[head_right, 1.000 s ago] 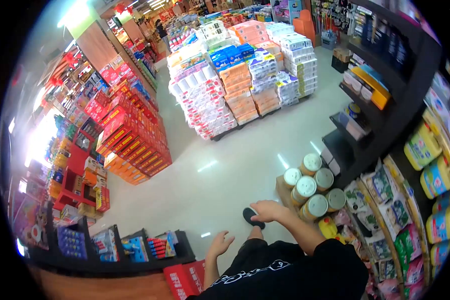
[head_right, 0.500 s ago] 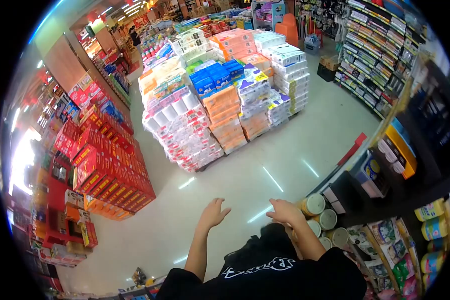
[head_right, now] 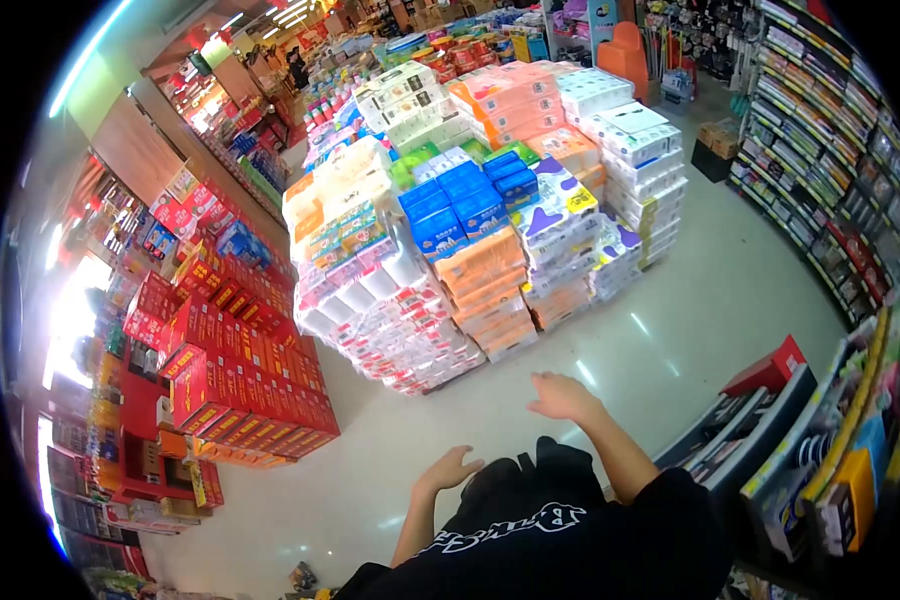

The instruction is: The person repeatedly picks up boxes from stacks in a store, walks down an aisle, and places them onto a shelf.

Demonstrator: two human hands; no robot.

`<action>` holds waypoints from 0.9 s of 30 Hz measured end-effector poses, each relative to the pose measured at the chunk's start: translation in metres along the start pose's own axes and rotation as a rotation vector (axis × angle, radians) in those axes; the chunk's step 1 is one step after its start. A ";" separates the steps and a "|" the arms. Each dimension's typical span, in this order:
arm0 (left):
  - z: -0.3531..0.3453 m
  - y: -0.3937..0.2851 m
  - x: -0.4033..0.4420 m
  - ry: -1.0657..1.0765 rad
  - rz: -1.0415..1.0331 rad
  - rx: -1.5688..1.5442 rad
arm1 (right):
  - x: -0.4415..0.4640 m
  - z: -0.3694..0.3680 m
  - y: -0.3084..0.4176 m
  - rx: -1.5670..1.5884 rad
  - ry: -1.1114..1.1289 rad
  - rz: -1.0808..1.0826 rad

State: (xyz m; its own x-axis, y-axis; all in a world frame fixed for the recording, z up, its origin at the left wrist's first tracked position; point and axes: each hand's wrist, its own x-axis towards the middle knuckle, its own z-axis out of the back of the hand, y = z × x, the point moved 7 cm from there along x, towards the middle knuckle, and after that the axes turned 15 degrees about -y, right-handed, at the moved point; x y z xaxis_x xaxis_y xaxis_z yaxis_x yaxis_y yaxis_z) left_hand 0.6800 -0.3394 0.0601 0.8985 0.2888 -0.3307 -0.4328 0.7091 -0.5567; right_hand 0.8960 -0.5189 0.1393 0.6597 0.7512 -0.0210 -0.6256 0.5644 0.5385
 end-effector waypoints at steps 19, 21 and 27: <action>0.243 -0.042 0.346 -1.034 -0.058 -0.255 | 0.363 0.052 -0.007 0.385 -0.208 0.168; 0.254 -0.041 0.370 -1.081 -0.036 -0.290 | 0.386 0.054 -0.004 0.439 -0.183 0.148; 0.236 -0.028 0.392 -1.112 0.002 -0.132 | 0.411 0.056 -0.011 0.507 -0.174 0.096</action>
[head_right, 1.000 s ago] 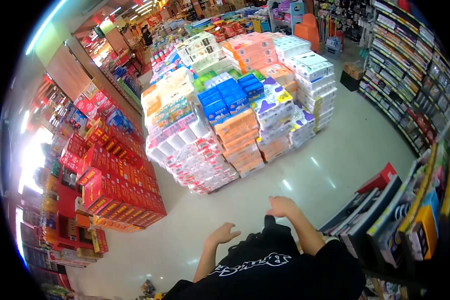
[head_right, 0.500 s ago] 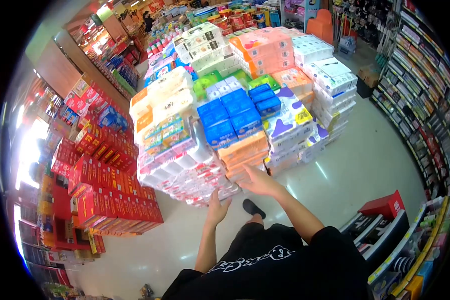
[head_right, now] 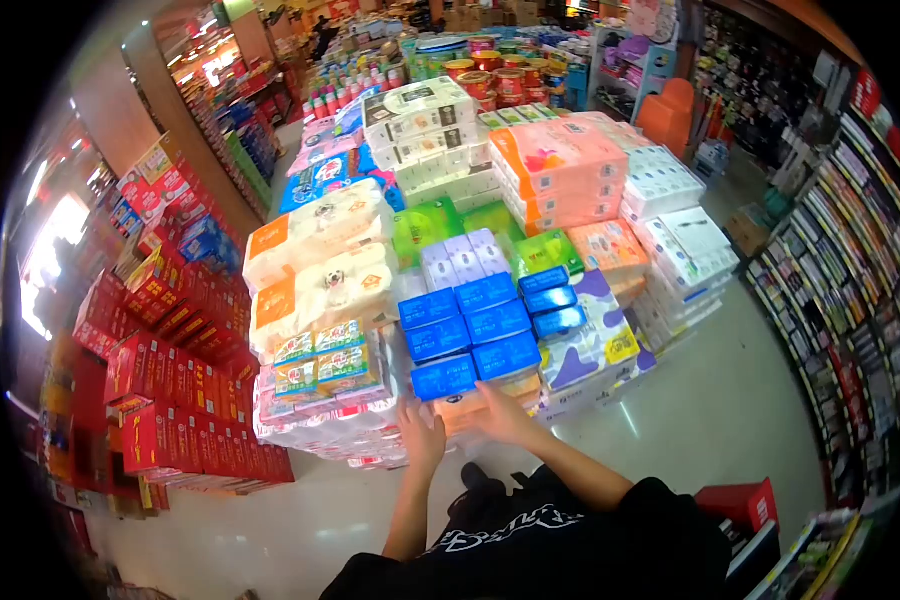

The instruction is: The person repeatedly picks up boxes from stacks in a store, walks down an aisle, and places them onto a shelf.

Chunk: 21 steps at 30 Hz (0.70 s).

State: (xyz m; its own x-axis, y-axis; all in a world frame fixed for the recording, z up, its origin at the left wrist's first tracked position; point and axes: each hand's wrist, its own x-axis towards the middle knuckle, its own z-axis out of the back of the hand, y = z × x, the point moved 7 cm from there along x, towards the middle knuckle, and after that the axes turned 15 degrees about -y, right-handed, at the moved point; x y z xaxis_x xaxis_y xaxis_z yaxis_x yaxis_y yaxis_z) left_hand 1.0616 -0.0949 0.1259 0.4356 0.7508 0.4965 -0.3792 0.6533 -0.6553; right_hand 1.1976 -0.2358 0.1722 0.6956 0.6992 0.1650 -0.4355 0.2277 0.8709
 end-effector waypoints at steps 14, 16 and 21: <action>0.020 -0.045 -0.097 -0.285 0.507 0.044 | -0.003 -0.004 -0.090 0.483 0.169 -0.275; 0.029 -0.049 -0.119 -0.345 0.474 0.111 | -0.012 -0.006 -0.081 0.442 0.219 -0.271; 0.083 -0.065 -0.190 -0.493 0.567 0.183 | -0.054 -0.037 -0.048 0.391 0.330 -0.155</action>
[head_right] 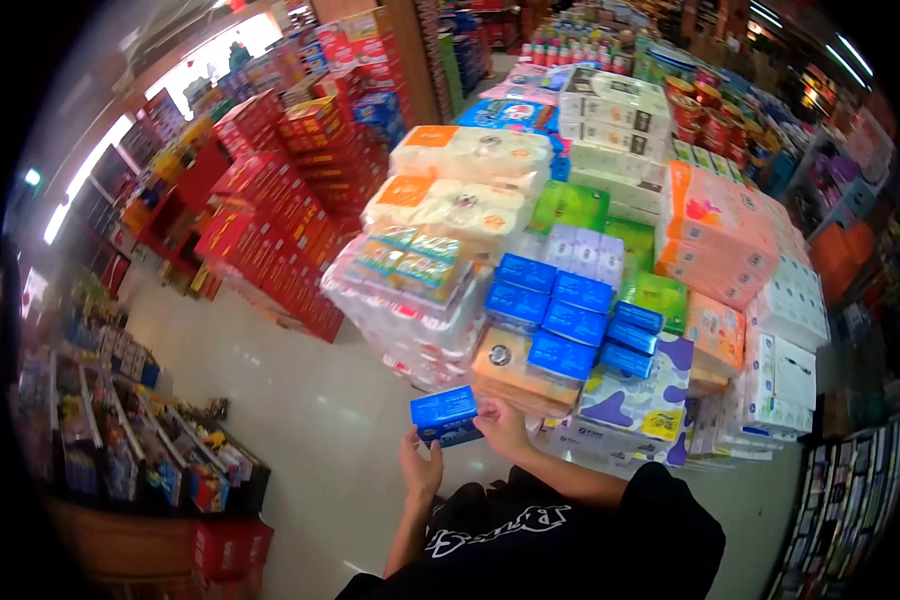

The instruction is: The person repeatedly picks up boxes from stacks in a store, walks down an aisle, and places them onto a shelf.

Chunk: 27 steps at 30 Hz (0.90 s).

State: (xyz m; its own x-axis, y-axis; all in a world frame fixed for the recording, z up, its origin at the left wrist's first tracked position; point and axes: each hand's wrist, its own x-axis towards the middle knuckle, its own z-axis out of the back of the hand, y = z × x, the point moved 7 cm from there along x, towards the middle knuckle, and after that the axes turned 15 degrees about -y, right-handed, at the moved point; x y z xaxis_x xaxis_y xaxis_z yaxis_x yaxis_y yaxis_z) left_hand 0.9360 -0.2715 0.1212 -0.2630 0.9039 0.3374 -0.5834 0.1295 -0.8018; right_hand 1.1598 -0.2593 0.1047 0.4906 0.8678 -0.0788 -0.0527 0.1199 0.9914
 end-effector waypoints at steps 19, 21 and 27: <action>0.442 0.183 -0.053 -0.814 0.358 0.165 | -0.286 -0.423 0.048 -0.066 0.660 0.079; 0.469 0.198 -0.059 -0.879 0.449 0.167 | -0.309 -0.453 0.031 -0.064 0.735 -0.011; 0.547 0.271 -0.076 -0.924 0.516 0.474 | -0.391 -0.580 0.019 -0.098 0.948 -0.113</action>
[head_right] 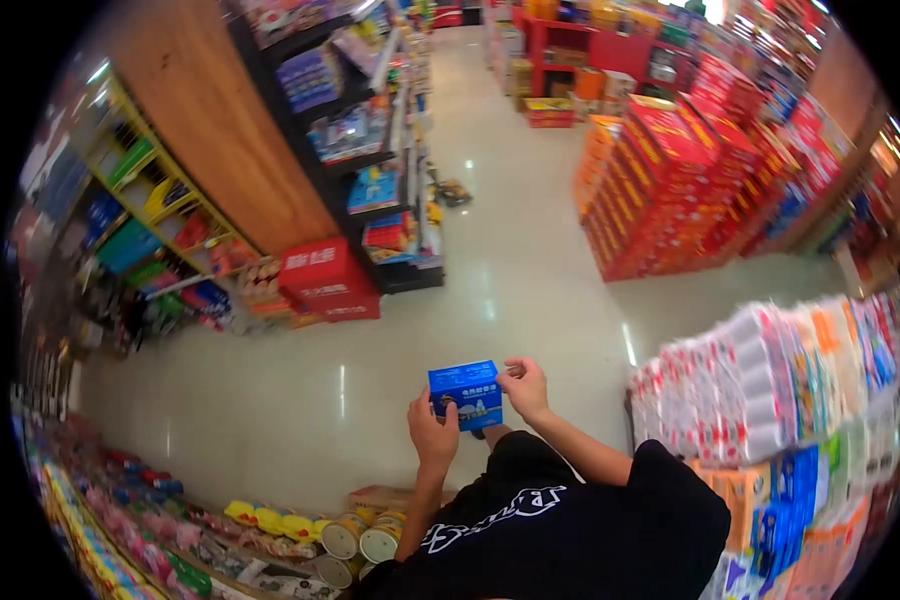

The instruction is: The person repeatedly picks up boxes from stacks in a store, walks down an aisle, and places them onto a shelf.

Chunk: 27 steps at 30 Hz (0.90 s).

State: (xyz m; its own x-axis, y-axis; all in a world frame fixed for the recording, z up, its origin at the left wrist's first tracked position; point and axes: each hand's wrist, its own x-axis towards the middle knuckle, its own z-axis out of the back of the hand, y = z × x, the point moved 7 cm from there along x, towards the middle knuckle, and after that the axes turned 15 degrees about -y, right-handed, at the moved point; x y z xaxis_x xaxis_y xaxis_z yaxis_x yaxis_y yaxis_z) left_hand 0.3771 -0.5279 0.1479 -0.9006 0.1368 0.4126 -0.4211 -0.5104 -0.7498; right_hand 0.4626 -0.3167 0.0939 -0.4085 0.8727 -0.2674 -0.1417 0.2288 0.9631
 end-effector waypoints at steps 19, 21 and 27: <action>0.169 0.239 0.284 -0.574 0.560 -0.016 | 0.013 -0.583 0.054 -0.219 0.899 0.343; 0.189 0.274 0.293 -0.642 0.625 -0.024 | -0.012 -0.633 0.045 -0.245 0.962 0.337; 0.262 0.402 0.359 -0.771 0.676 -0.116 | -0.077 -0.780 0.038 -0.315 1.025 0.391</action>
State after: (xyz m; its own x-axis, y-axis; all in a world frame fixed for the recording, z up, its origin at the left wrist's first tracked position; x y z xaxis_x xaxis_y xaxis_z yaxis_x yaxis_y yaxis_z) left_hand -0.0873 -0.9062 0.1304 -0.6560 -0.7510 0.0753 0.1031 -0.1880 -0.9767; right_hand -0.2150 -0.7117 0.1279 -0.9978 0.0647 0.0108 -0.0041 -0.2259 0.9741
